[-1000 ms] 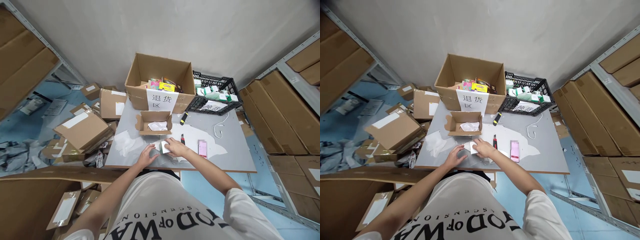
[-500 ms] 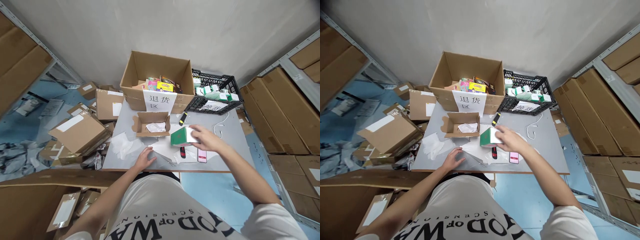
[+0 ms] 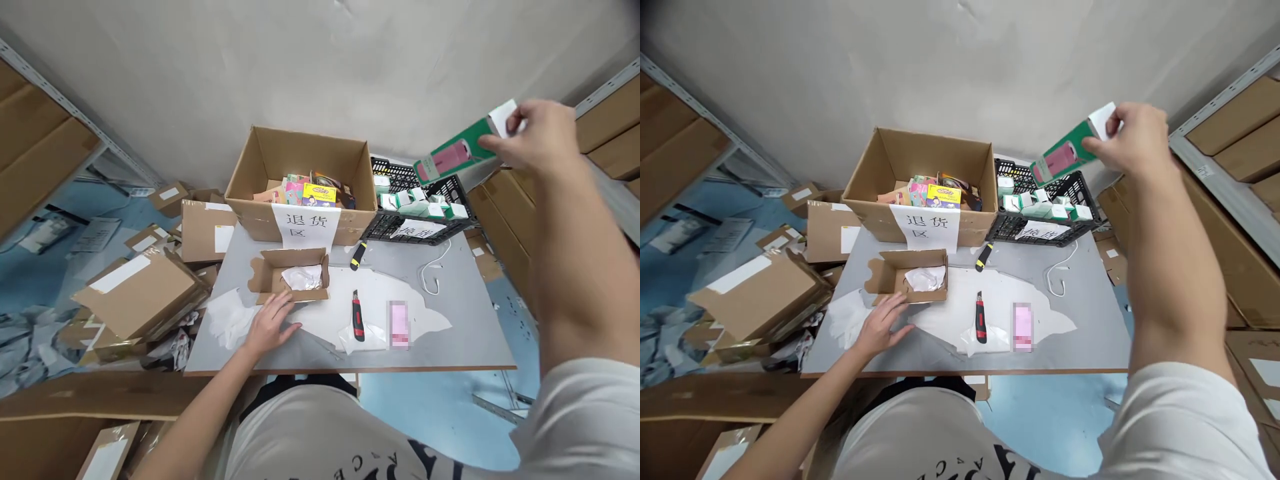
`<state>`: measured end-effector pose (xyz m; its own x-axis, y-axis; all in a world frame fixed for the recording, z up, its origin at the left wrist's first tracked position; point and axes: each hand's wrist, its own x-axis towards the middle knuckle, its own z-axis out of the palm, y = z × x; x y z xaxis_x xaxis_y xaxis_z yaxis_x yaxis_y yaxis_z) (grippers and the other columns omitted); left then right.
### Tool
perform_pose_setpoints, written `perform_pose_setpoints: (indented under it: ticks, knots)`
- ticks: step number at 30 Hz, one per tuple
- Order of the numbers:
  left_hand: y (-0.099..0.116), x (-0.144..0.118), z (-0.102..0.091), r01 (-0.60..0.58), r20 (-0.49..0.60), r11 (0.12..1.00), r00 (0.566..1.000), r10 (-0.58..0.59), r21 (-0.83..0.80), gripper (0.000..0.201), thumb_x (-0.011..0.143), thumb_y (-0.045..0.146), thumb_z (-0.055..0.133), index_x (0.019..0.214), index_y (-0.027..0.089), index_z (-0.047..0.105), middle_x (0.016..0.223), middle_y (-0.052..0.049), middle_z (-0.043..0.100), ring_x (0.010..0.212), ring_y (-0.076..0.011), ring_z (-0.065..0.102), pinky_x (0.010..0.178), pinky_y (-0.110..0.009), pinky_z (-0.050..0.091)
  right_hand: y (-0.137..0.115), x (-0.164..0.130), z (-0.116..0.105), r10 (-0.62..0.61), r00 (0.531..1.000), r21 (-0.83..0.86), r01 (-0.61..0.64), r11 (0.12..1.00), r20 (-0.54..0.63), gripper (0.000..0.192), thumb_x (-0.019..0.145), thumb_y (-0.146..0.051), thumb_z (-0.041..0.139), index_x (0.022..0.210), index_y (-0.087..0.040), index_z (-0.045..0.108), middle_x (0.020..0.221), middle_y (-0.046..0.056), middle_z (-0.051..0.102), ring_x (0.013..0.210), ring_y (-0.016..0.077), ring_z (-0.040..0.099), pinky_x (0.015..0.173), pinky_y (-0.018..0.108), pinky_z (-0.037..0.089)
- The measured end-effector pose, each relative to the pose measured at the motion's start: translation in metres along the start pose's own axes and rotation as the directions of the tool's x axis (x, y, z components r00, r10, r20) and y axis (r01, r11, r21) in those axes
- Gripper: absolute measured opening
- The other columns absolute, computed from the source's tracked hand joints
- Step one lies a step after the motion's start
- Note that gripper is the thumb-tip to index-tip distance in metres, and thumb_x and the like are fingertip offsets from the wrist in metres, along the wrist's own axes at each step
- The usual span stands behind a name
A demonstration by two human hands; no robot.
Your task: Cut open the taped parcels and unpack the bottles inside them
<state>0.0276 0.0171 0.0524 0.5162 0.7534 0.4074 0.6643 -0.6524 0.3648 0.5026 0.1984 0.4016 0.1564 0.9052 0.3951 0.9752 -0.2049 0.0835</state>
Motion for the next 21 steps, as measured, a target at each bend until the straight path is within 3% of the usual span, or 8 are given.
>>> perform_pose_setpoints:
  ticks: [3, 7, 13, 21]
  knots:
    - [-0.010, 0.022, -0.005, 0.025, 0.052, 0.998, 0.998, -0.028, 0.061, 0.055, 0.082, 0.049, 0.058, 0.124, 0.014, 0.054, 0.127, -0.017, 0.059, 0.123, -0.0305, 0.051, 0.105, -0.049, 0.038, -0.014, 0.048, 0.041, 0.154, 0.987, 0.052, -0.157, 0.986, 0.056, 0.061, 0.084, -0.058, 0.050, 0.100, 0.001, 0.055, 0.107, 0.021, 0.060, 0.107, 0.0245, 0.053, 0.087, 0.044, 0.039]
    - [-0.022, 0.034, 0.001, 0.060, 0.156, 0.993, 0.985, -0.075, 0.099, 0.061, 0.083, 0.055, 0.052, 0.128, 0.013, 0.053, 0.128, -0.017, 0.058, 0.121, -0.0315, 0.053, 0.103, -0.049, 0.040, -0.028, 0.082, 0.101, 0.265, 0.956, 0.119, -0.280, 0.953, 0.123, 0.046, 0.088, -0.039, 0.056, 0.101, 0.005, 0.054, 0.112, 0.026, 0.058, 0.113, 0.0280, 0.051, 0.093, 0.044, 0.037]
    - [-0.027, 0.032, 0.014, 0.085, 0.209, 0.988, 0.972, -0.110, 0.126, 0.062, 0.084, 0.057, 0.049, 0.128, 0.012, 0.054, 0.128, -0.017, 0.058, 0.119, -0.0309, 0.055, 0.101, -0.049, 0.042, -0.046, 0.097, 0.170, 0.339, 0.931, 0.176, -0.359, 0.917, 0.135, 0.035, 0.081, -0.016, 0.058, 0.109, 0.004, 0.053, 0.114, 0.027, 0.058, 0.110, 0.0267, 0.053, 0.093, 0.043, 0.038]
    - [-0.031, 0.025, 0.019, 0.096, 0.192, 0.987, 0.974, -0.121, 0.132, 0.061, 0.084, 0.056, 0.050, 0.130, 0.015, 0.052, 0.127, -0.015, 0.060, 0.118, -0.0298, 0.056, 0.099, -0.048, 0.044, -0.059, 0.094, 0.251, 0.378, 0.905, 0.177, -0.411, 0.894, 0.196, 0.046, 0.078, -0.025, 0.064, 0.115, -0.002, 0.051, 0.110, 0.026, 0.058, 0.110, 0.0334, 0.054, 0.094, 0.046, 0.041]
